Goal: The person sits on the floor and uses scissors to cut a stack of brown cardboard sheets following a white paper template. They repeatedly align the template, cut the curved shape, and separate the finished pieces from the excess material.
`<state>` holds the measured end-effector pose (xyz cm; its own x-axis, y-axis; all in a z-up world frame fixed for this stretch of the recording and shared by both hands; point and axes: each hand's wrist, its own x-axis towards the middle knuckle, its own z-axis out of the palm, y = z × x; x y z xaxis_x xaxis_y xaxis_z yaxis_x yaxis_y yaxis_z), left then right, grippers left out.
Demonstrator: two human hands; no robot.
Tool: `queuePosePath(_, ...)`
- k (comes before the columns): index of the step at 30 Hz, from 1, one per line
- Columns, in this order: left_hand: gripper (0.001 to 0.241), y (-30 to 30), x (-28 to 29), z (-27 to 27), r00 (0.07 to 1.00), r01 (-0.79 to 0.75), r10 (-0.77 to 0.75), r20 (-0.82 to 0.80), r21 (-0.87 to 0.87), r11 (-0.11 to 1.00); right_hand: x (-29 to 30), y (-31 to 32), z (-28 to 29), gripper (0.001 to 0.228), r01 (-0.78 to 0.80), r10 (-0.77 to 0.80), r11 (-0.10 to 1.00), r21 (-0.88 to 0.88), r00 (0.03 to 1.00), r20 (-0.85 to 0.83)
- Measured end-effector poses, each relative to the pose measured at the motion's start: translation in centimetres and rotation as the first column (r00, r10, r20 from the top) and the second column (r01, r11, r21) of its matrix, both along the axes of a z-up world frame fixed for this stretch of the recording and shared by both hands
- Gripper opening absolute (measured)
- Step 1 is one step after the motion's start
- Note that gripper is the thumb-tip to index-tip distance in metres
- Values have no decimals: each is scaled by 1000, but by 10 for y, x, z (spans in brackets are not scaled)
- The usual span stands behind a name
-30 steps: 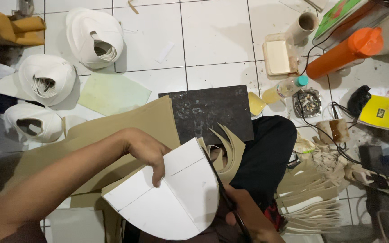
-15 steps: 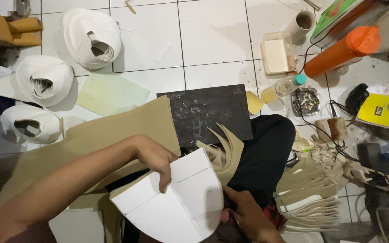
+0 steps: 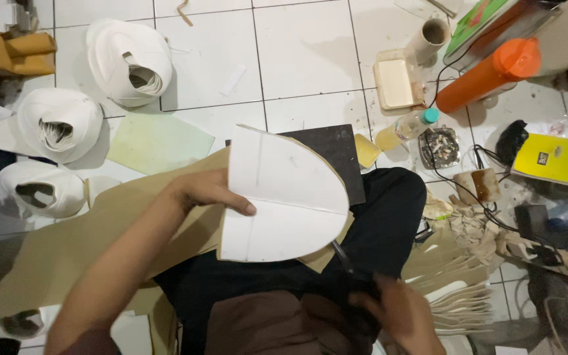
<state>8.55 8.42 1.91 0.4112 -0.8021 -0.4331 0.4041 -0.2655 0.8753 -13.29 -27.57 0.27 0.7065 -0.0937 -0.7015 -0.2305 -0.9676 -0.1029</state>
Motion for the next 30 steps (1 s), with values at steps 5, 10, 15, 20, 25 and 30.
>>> queuePosePath(5,74,-43,-24,12,997,-40,40,68,1,999,80,54,55,69,29,-527,763,645,606,596)
queuePosePath(10,70,-47,-33,-3,941,-333,333,60,-14,943,126,88,50,66,-26,-532,781,623,493,688)
queuePosePath(15,50,-50,-32,-17,871,-486,467,-152,-128,865,139,84,40,50,-188,-515,791,583,310,799)
queuePosePath(20,48,-42,-13,-76,857,-499,437,-274,-224,837,150,47,-3,33,-90,-858,370,925,350,377)
queuePosePath(25,64,-56,35,-10,852,-502,499,-157,21,865,163,26,18,22,18,-996,69,997,54,68)
queuePosePath(30,52,-32,138,-101,576,-799,788,-219,56,599,151,-12,4,23,137,-958,272,953,-53,281)
